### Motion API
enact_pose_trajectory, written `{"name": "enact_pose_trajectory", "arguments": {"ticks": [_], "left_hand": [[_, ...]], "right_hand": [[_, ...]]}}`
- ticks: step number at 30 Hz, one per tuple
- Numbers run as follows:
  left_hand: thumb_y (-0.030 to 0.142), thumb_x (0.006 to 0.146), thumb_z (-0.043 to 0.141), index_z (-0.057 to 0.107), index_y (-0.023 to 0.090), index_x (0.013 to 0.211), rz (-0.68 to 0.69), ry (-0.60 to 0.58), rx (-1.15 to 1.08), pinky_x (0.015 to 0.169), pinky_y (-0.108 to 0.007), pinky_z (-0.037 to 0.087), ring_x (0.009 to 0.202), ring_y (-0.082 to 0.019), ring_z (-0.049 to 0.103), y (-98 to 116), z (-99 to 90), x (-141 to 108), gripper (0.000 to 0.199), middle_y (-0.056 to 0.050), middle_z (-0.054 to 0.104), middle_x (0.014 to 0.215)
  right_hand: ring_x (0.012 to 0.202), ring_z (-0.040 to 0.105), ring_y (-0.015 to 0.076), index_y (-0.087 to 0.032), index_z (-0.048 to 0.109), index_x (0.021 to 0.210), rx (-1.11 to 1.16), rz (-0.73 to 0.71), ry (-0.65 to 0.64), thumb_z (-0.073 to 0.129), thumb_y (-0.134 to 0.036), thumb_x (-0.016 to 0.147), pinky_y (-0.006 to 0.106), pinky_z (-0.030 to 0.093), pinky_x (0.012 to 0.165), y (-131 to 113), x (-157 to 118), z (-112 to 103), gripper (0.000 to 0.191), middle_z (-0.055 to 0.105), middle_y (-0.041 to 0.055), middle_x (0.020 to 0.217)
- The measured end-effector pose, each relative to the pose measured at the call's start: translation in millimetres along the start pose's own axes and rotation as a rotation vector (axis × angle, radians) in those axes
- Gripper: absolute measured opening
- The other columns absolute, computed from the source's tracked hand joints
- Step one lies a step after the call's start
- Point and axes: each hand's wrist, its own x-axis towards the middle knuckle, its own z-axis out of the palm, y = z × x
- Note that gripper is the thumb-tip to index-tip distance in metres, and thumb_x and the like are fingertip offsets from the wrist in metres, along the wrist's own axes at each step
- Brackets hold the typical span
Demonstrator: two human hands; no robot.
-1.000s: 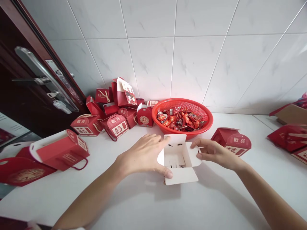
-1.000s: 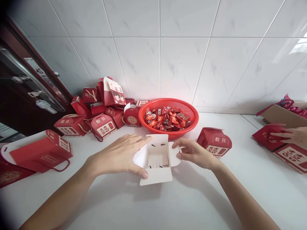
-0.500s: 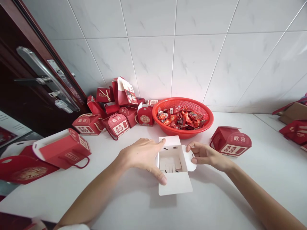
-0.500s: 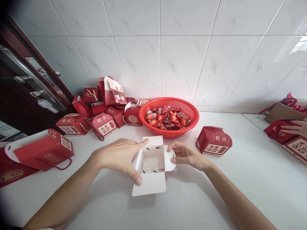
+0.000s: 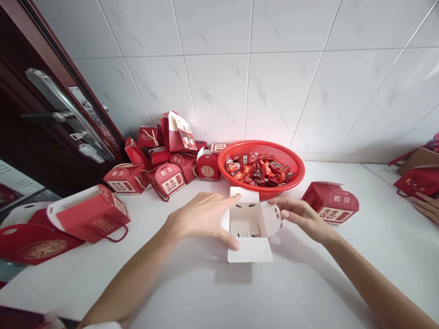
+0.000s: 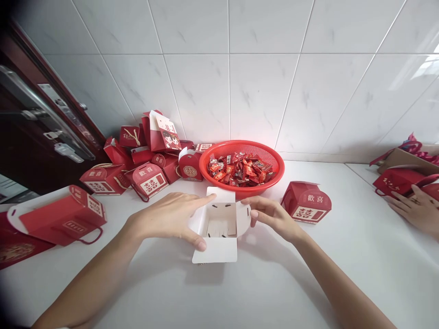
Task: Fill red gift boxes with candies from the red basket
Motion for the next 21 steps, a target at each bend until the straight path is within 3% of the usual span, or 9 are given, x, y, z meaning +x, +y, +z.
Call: {"name": "enact_pose_trajectory", "arguments": {"ticks": [3,8,11,14,17,19,21], "left_hand": [[0.078,0.067,0.074,0.050,0.026,0.155,0.075,0.067,-0.037,0.074,-0.035,0.047,0.097,-0.035,0.068,-2,-6.1,-6,0.105,-0.008,0.075,0.103],[0.056,0.089,0.067,0.070,0.028,0.134,0.171,0.317,-0.226,0.072,-0.030,0.050,0.079,-0.020,0.068,-16,-19.6,-7,0.053,-0.002,0.076,0.090],[0.049,0.090,0.067,0.077,0.021,0.117,0.217,0.553,-0.432,0.077,-0.030,0.056,0.081,-0.018,0.069,-32,-25.4,11,0.040,-0.003,0.077,0.091],[0.048,0.089,0.066,0.077,0.018,0.107,0.228,0.684,-0.524,0.085,-0.033,0.058,0.094,-0.021,0.072,-44,-28.4,46,0.037,-0.008,0.078,0.108],[0.036,0.091,0.063,0.075,0.015,0.113,0.155,0.628,-0.436,0.103,-0.037,0.054,0.109,-0.023,0.070,-47,-29.9,88,0.033,-0.011,0.075,0.120],[0.035,0.093,0.059,0.070,0.013,0.125,0.099,0.540,-0.352,0.114,-0.039,0.046,0.125,-0.024,0.064,-47,-30.3,110,0.040,-0.014,0.068,0.135],[0.044,0.091,0.064,0.063,0.010,0.137,0.085,0.459,-0.318,0.117,-0.041,0.043,0.136,-0.029,0.057,-48,-30.2,125,0.057,-0.019,0.060,0.146]], "right_hand": [[0.066,0.065,0.0183,-0.023,0.074,0.119,-0.021,-0.062,0.041,0.068,-0.056,0.092,0.041,0.062,0.071,-4,2,-3,0.043,0.073,0.0057,0.087],[0.067,0.066,0.0196,-0.022,0.078,0.102,-0.112,-0.077,0.190,0.077,-0.057,0.084,0.040,0.061,0.070,-29,11,-15,0.039,0.075,0.0068,0.084],[0.080,0.071,0.0237,-0.021,0.078,0.097,-0.222,-0.121,0.294,0.078,-0.055,0.081,0.041,0.061,0.077,-43,30,-31,0.038,0.077,0.0091,0.094],[0.091,0.073,0.0282,-0.019,0.076,0.104,-0.352,-0.112,0.416,0.072,-0.052,0.084,0.046,0.060,0.087,-45,63,-48,0.039,0.078,0.0119,0.101],[0.108,0.071,0.0313,-0.012,0.068,0.122,-0.553,0.063,0.635,0.059,-0.044,0.091,0.048,0.057,0.095,-33,99,-59,0.046,0.074,0.0180,0.116],[0.122,0.064,0.0391,-0.007,0.061,0.133,-0.618,0.127,0.668,0.061,-0.044,0.090,0.058,0.050,0.102,-22,116,-62,0.058,0.067,0.0262,0.129],[0.137,0.052,0.0437,-0.008,0.053,0.144,-0.676,0.169,0.638,0.069,-0.048,0.084,0.061,0.042,0.110,-11,126,-63,0.073,0.058,0.0287,0.143]]}}
